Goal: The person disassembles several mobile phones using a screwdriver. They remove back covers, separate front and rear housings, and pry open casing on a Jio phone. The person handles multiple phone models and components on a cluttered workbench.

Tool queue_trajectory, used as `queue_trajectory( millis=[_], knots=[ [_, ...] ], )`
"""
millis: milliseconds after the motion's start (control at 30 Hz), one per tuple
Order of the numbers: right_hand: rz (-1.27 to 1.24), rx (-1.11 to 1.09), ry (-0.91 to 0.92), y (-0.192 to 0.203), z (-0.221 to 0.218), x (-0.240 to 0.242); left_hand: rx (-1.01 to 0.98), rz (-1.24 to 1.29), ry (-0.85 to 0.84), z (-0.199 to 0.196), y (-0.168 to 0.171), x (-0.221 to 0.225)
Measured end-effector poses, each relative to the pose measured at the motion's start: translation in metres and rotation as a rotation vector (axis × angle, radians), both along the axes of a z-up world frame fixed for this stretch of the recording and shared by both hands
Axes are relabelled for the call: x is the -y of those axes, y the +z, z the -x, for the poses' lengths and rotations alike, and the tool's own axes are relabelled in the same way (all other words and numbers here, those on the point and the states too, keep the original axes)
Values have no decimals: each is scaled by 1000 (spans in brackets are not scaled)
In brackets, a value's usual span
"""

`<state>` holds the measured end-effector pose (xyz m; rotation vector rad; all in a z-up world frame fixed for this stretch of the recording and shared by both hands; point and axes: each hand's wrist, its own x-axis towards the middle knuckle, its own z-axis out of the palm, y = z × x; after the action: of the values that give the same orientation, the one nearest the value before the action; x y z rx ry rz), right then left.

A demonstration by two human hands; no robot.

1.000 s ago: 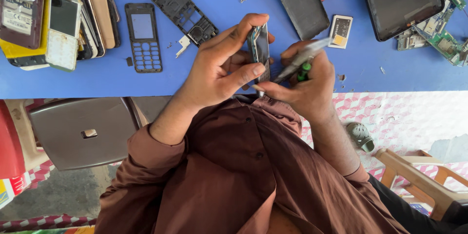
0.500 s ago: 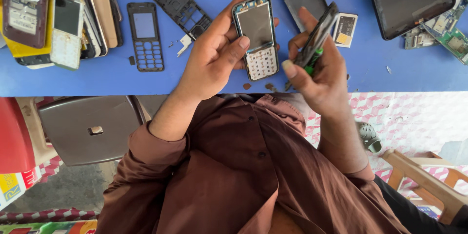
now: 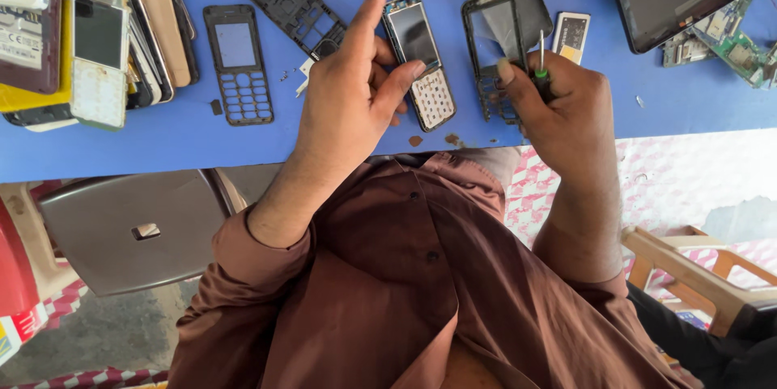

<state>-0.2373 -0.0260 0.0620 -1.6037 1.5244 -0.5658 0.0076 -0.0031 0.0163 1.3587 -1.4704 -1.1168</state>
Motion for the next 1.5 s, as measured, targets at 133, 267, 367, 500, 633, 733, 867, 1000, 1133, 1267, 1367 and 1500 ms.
queue_trajectory(
  millis=[133, 267, 367, 500, 633, 733, 867, 1000, 1133, 1267, 1367, 1500],
  knots=[
    [80, -144, 30, -2, -7, 2, 210, 111, -1, -6, -5, 2],
    [184, -177, 4, 0, -20, 2, 392, 195, -8, -6, -8, 4],
    [250, -303, -17, 4, -30, 3, 456, 306, 18, -4, -9, 4],
    [368, -357, -22, 10, -40, 1, 334, 393, 55, -10, -9, 1],
    [516, -372, -10, 11, -39, 1, 213, 304, 3, -15, -4, -5],
    [572, -426, 5, 9, -32, 5, 153, 266, -24, -16, 1, -6],
    [662, -489, -64, 4, -22, 8, 153, 301, -35, -19, 2, -9],
    [641, -521, -199, 7, -11, 19, 139, 293, -58, -20, 8, -8],
    [838, -679, 16, 3, -2, 39, 126, 209, -91, -19, 11, -8],
    [772, -431, 20, -14, 7, 51, 122, 304, -97, -21, 6, -11],
    [594, -249, -108, -21, 21, 55, 129, 338, -96, -22, 7, -10],
    [636, -432, -202, -32, 39, 61, 119, 301, -94, -20, 10, -9]
  ],
)
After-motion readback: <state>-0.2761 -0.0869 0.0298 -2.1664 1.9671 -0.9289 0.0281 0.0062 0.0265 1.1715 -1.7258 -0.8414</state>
